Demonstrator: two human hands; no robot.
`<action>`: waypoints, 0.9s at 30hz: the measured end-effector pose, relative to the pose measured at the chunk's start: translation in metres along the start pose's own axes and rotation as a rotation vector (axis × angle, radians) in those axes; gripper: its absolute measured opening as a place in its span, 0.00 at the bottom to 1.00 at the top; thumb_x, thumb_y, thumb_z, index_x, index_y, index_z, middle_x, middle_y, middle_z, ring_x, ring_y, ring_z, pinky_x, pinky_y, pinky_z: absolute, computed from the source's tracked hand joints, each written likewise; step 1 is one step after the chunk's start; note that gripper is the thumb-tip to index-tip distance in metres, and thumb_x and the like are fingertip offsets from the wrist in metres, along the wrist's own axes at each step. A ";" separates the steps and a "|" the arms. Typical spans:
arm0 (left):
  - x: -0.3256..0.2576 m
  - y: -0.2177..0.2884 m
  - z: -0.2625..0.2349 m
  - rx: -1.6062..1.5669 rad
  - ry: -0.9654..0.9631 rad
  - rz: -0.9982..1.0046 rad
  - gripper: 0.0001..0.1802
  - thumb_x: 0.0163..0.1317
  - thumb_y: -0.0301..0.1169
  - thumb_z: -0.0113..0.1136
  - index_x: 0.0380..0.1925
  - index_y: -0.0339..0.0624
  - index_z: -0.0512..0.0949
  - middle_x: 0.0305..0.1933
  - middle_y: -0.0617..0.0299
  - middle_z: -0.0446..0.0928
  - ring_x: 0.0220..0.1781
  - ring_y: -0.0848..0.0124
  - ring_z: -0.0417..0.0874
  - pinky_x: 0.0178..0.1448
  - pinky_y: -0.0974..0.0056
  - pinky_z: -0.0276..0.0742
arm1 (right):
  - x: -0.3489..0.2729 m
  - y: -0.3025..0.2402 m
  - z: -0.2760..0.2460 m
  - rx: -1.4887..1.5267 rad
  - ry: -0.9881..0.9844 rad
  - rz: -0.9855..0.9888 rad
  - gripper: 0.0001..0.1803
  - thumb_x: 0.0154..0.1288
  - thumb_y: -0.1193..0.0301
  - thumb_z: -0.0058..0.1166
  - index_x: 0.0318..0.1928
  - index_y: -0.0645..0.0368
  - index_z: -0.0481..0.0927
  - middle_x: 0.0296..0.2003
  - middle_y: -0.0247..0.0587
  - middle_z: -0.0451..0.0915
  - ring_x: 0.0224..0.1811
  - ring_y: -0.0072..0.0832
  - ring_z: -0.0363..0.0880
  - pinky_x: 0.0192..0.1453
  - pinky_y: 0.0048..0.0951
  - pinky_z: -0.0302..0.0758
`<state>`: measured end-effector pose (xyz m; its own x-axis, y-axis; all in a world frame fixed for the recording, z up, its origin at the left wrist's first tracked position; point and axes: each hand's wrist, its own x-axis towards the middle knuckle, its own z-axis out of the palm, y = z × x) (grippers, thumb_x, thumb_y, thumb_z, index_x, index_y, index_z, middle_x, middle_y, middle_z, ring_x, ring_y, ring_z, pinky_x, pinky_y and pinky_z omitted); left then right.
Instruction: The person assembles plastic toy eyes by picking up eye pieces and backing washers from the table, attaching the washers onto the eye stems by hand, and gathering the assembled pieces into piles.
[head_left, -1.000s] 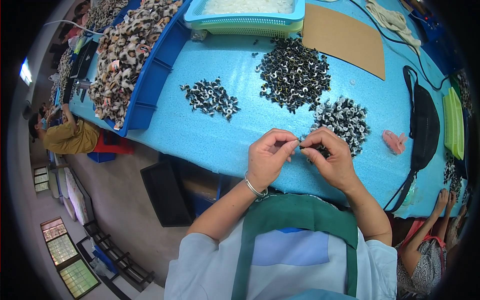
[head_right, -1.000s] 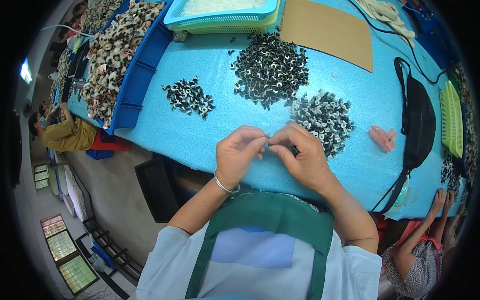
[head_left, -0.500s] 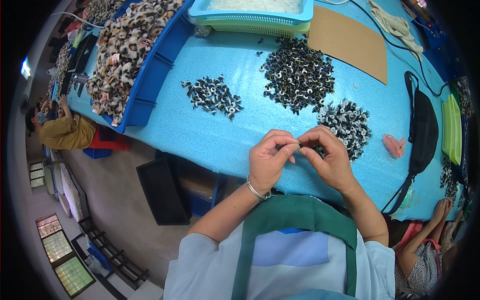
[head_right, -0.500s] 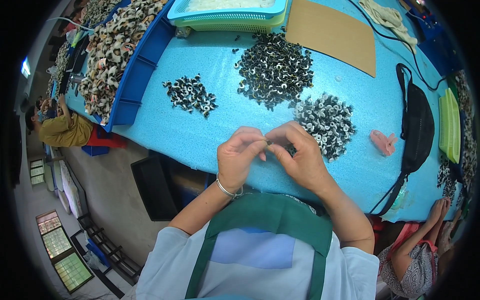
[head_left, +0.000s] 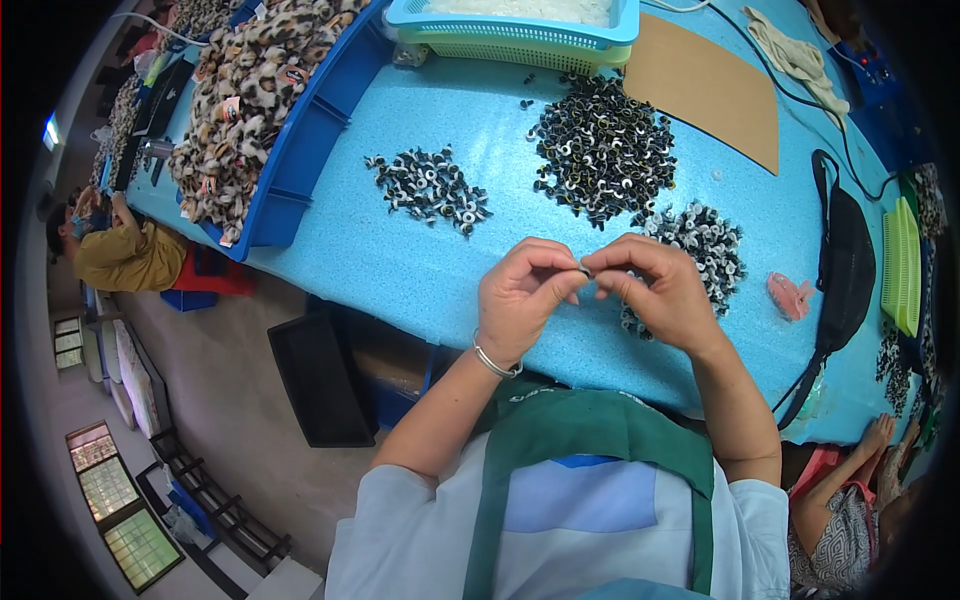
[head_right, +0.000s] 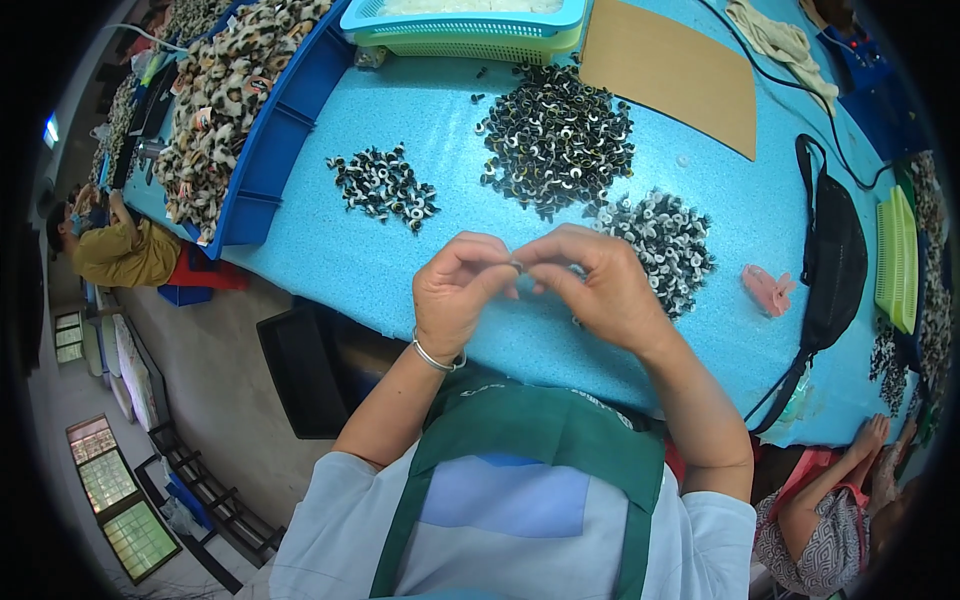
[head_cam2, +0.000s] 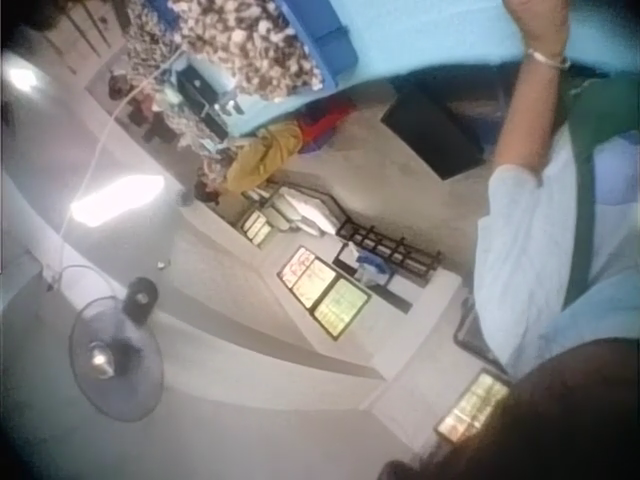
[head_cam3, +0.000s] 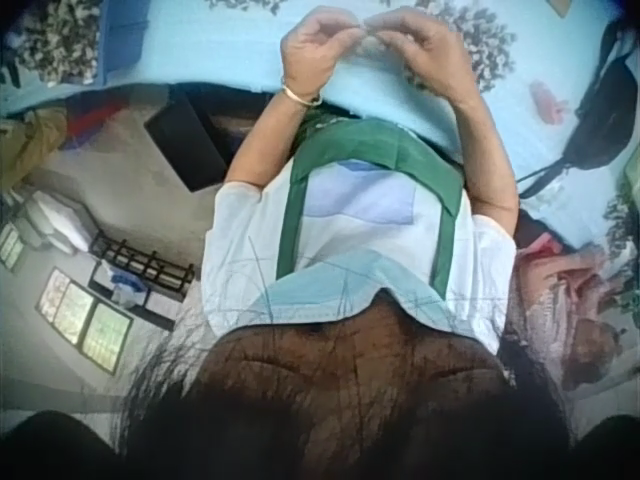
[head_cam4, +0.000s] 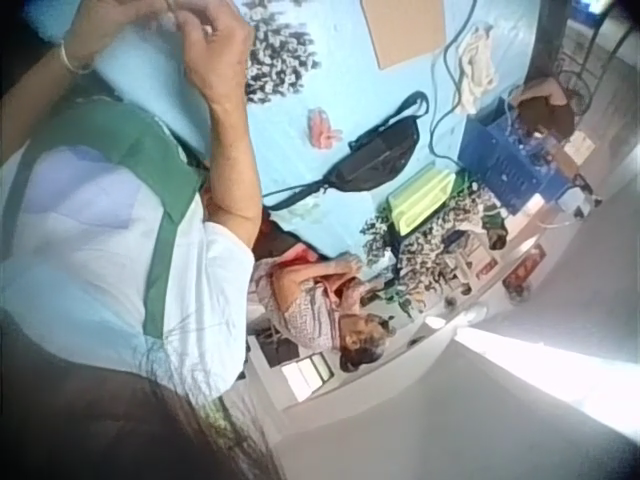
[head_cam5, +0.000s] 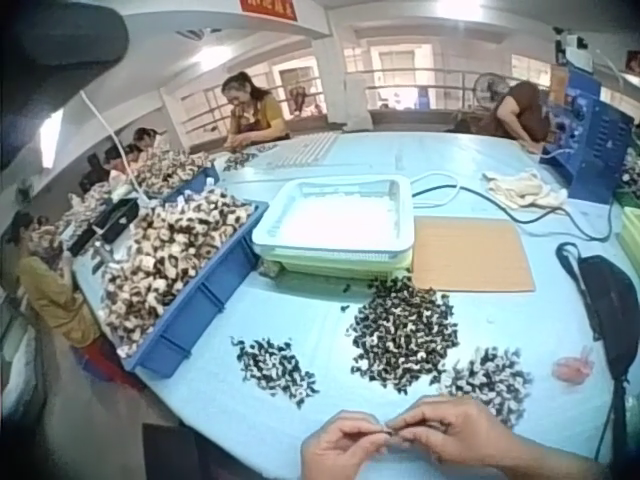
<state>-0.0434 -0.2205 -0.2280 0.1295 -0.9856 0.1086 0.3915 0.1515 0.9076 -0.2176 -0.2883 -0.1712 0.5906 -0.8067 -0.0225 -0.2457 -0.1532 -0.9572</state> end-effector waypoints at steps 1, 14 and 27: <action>0.003 0.001 -0.005 0.256 0.015 0.111 0.06 0.58 0.17 0.64 0.36 0.34 0.79 0.41 0.58 0.77 0.39 0.73 0.81 0.38 0.68 0.81 | 0.005 0.000 -0.003 0.000 -0.040 0.090 0.10 0.60 0.78 0.58 0.43 0.62 0.83 0.35 0.44 0.82 0.38 0.29 0.83 0.42 0.29 0.78; 0.021 -0.004 -0.003 1.005 -0.126 0.449 0.10 0.48 0.17 0.66 0.32 0.41 0.81 0.39 0.57 0.78 0.39 0.60 0.79 0.40 0.60 0.77 | 0.040 0.029 0.001 -0.899 0.154 -0.112 0.10 0.54 0.70 0.62 0.30 0.63 0.78 0.31 0.49 0.78 0.32 0.46 0.80 0.41 0.44 0.77; 0.018 -0.013 0.021 0.963 -0.140 0.265 0.03 0.52 0.23 0.65 0.28 0.41 0.80 0.33 0.60 0.76 0.31 0.68 0.79 0.35 0.63 0.74 | 0.017 0.018 -0.019 -0.369 0.092 -0.014 0.06 0.56 0.76 0.60 0.35 0.63 0.80 0.33 0.44 0.78 0.32 0.35 0.79 0.38 0.34 0.75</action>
<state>-0.0652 -0.2419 -0.2290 -0.0268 -0.9382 0.3450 -0.5451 0.3030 0.7817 -0.2261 -0.3153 -0.1832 0.5288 -0.8482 0.0316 -0.5081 -0.3461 -0.7887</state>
